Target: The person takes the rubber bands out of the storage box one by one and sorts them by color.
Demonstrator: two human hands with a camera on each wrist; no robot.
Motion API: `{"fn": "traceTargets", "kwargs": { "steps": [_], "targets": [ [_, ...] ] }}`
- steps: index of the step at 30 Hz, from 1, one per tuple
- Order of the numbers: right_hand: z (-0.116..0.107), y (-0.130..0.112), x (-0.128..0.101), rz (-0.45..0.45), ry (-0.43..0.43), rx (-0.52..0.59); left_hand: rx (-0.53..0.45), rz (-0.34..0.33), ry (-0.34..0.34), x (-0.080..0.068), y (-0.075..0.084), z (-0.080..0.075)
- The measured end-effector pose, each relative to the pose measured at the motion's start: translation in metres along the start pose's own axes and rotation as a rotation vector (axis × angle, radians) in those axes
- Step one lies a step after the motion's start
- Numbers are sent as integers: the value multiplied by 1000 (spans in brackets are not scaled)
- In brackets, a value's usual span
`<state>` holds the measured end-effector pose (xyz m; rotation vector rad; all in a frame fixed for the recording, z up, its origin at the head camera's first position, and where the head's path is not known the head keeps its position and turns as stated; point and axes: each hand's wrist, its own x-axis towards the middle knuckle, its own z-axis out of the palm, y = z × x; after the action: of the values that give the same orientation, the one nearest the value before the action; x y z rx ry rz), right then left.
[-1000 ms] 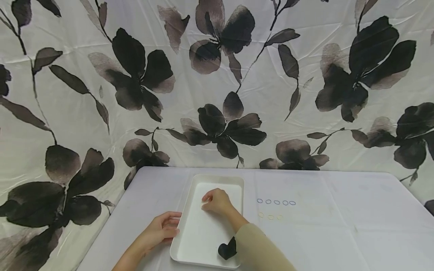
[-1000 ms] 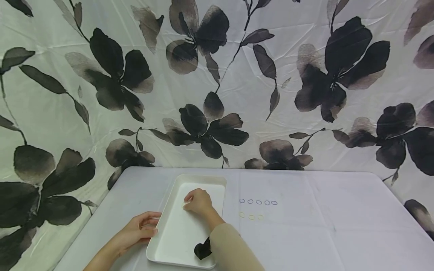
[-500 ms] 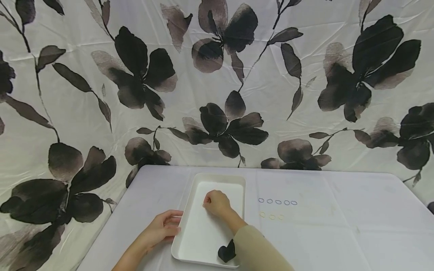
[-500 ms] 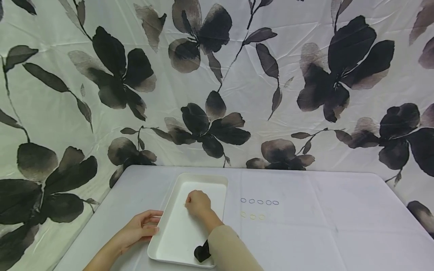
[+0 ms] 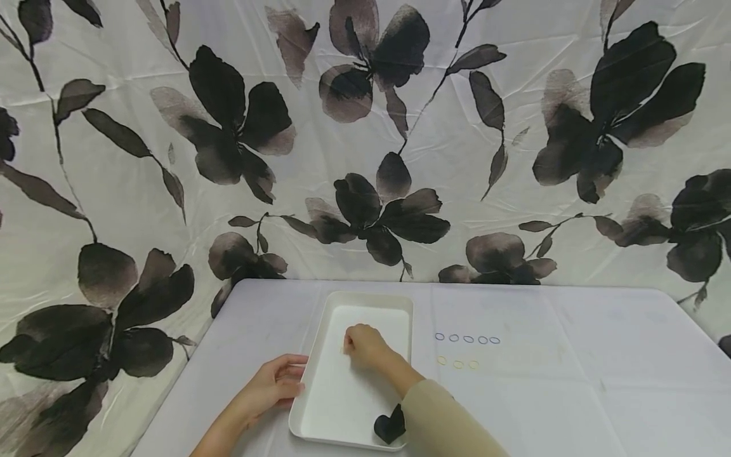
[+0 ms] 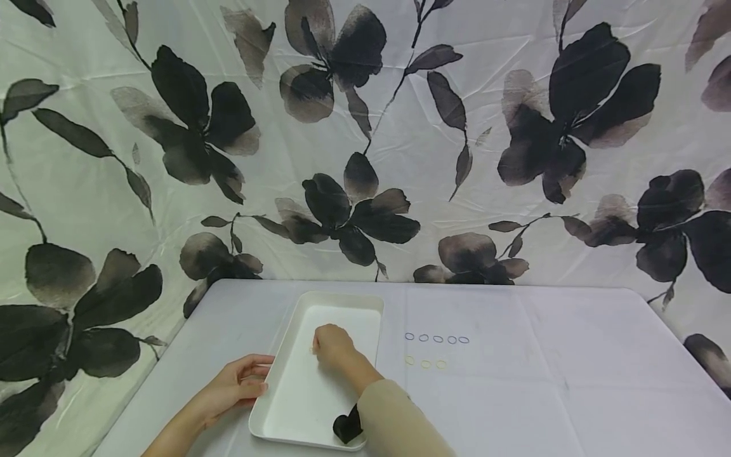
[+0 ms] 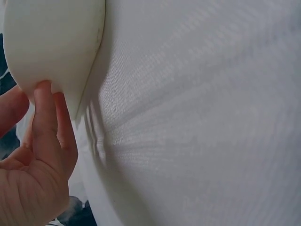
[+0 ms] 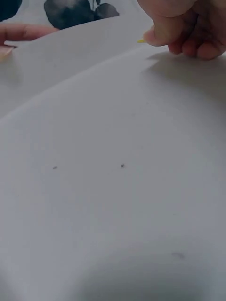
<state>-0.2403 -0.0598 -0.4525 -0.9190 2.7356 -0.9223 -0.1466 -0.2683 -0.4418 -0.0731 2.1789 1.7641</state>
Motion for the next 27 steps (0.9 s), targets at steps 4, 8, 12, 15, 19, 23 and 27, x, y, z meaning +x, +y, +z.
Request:
{"fn": "traceTargets", "kwargs": {
  "steps": [4,8,12,15,19,23,27],
  "targets": [
    [-11,1,-4,-14,0,106,6,-3,9,1,0,-1],
    [-18,6,-6,-23,18,175,0,-3,3,1,-1,-1],
    [-23,10,-8,-24,34,240,-10,-3,0,1,-2,0],
    [-26,12,-10,5,26,323,-13,1,-1,1,-1,1],
    [-30,14,-13,65,8,416,-15,0,0,1,-1,1],
    [-35,17,-15,82,11,456,-13,-2,4,0,0,1],
    [-37,20,-17,80,19,470,-12,6,0,1,-1,1]
  ]
}}
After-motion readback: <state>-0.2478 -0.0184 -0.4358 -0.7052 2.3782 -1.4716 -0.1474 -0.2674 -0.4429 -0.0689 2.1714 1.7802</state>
